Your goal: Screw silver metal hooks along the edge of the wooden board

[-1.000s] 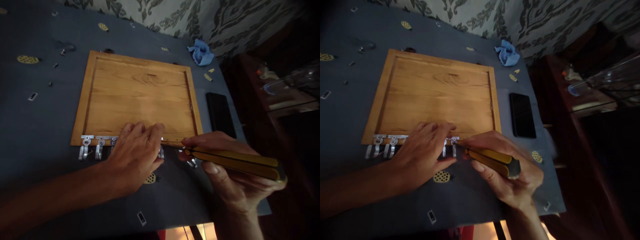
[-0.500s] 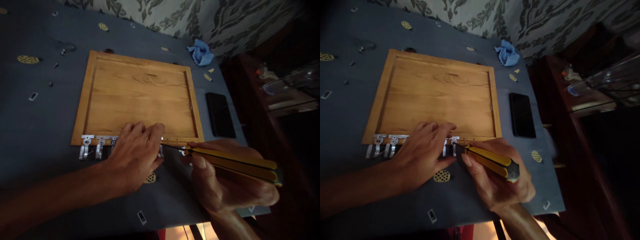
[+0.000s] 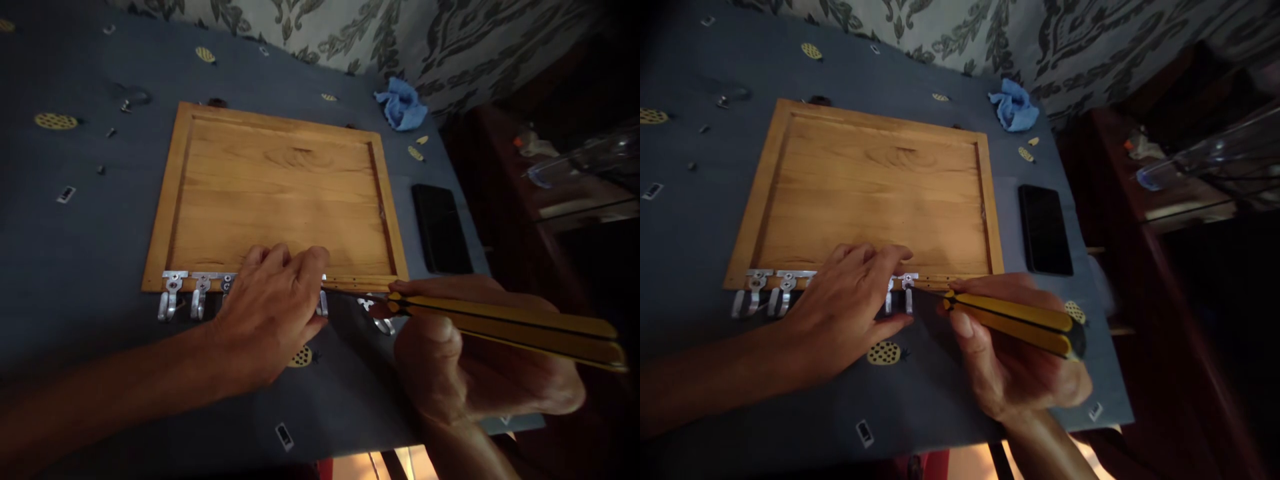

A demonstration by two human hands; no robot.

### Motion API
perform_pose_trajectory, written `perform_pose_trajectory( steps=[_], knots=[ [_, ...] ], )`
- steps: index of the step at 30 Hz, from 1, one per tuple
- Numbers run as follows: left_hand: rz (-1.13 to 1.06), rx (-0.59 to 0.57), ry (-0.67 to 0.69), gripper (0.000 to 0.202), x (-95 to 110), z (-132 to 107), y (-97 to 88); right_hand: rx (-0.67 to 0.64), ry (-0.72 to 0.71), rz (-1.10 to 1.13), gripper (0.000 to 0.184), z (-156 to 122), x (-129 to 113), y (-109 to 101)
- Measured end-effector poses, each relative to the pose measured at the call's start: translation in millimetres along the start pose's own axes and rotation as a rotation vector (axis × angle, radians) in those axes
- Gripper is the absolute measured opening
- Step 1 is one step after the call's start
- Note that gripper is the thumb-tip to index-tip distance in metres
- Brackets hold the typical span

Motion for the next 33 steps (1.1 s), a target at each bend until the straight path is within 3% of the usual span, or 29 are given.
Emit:
perform_pose_trajectory(
  steps=[3, 10, 15, 19, 26, 30, 33],
  knots=[
    [-0.003, -0.01, 0.0, 0.046, 0.1, -0.3, 0.2, 0.074, -0.065, -0.031, 0.013, 5.5, -4.1, 1.3],
    [-0.011, 0.003, 0.016, 0.046, 0.5, -0.4, -0.8, 0.012, -0.066, -0.021, 0.014, 7.6, -9.9, 4.2],
    [-0.009, 0.002, 0.025, 0.045, 1.5, -0.7, -2.2, -0.217, 0.119, 0.154, 0.017, 17.2, -4.9, 1.6],
    [0.005, 0.002, 0.016, 0.043, 1.1, -0.7, -2.5, -0.333, 0.016, 0.227, 0.027, 17.2, -2.7, -2.0],
    [-0.002, 0.011, 0.03, 0.041, 1.2, -0.7, -1.1, -0.248, 0.101, -0.027, 0.02, 5.4, -3.4, -1.9],
    [-0.012, 0.001, 0.019, 0.039, 1.4, -0.2, -1.8, -0.211, 0.032, -0.193, 0.026, 3.1, -8.4, 1.6],
    [-0.015, -0.013, 0.019, 0.039, 1.4, 0.1, -1.8, -0.142, -0.002, -0.182, 0.026, -3.1, -6.0, 1.1]
  ],
)
Point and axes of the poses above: each hand's wrist, its own z-axis towards the middle knuckle, its own y-axis out of the palm, x = y × z, the point moved 4 cm from there along z, towards the middle knuckle, and after that the axes turned 12 degrees about -x, right-handed, at the moved point
